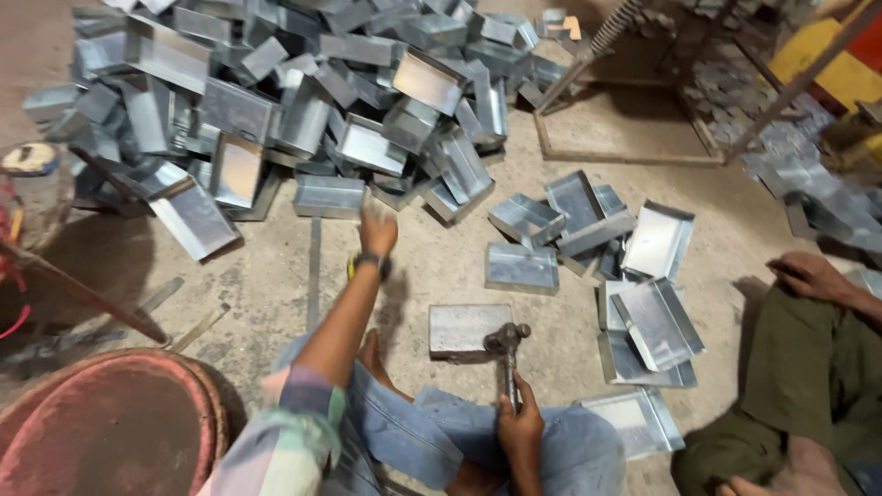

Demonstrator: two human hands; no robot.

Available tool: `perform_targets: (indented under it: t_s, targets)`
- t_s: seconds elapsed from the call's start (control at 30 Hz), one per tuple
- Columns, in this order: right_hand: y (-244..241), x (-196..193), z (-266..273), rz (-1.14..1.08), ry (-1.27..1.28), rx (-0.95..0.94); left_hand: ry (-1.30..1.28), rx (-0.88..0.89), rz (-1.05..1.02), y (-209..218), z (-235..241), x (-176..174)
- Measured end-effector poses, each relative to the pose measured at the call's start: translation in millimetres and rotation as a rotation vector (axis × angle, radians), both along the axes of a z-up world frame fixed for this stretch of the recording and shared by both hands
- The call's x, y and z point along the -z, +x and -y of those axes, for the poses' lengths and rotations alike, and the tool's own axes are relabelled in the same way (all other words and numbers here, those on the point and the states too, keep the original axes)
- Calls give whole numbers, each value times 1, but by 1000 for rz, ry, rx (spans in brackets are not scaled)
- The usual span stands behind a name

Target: The person uses a hammer to flatten and shape the edges of small metal trays, handling each tray one at a time and striking the folded metal seams.

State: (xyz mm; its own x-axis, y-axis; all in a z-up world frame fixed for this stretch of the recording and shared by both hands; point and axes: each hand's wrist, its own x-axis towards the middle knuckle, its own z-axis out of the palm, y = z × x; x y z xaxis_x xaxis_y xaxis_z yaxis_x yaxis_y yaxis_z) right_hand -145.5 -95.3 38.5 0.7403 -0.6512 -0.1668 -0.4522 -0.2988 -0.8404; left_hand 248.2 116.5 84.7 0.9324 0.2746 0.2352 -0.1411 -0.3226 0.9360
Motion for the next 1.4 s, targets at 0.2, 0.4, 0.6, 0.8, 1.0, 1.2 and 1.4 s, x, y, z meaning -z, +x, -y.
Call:
perform_targets:
  t_s: [0.2,0.4,0.6,0.8,1.0,1.2,1.4]
  targets:
    - [-8,-13,-6,69,42,-33,63,197,-467,-135,40,128]
    - [-21,-28,-17,90,65,5,615,156,-35,-218,85,81]
    - [-34,-47,-14,363,9,241,639,645,495,-252,153,68]
    - [-39,-53,-9,540,47,378,942,1498,625,-270,246,120]
    - [-42,-47,-2,504,-16,365,888,1397,994,-278,279,161]
    - [-34,-51,-3,454,65,370,1198,1592,651,-270,288,161]
    - [-38,-53,-6,441,-53,349,985,1500,356,-260,289,183]
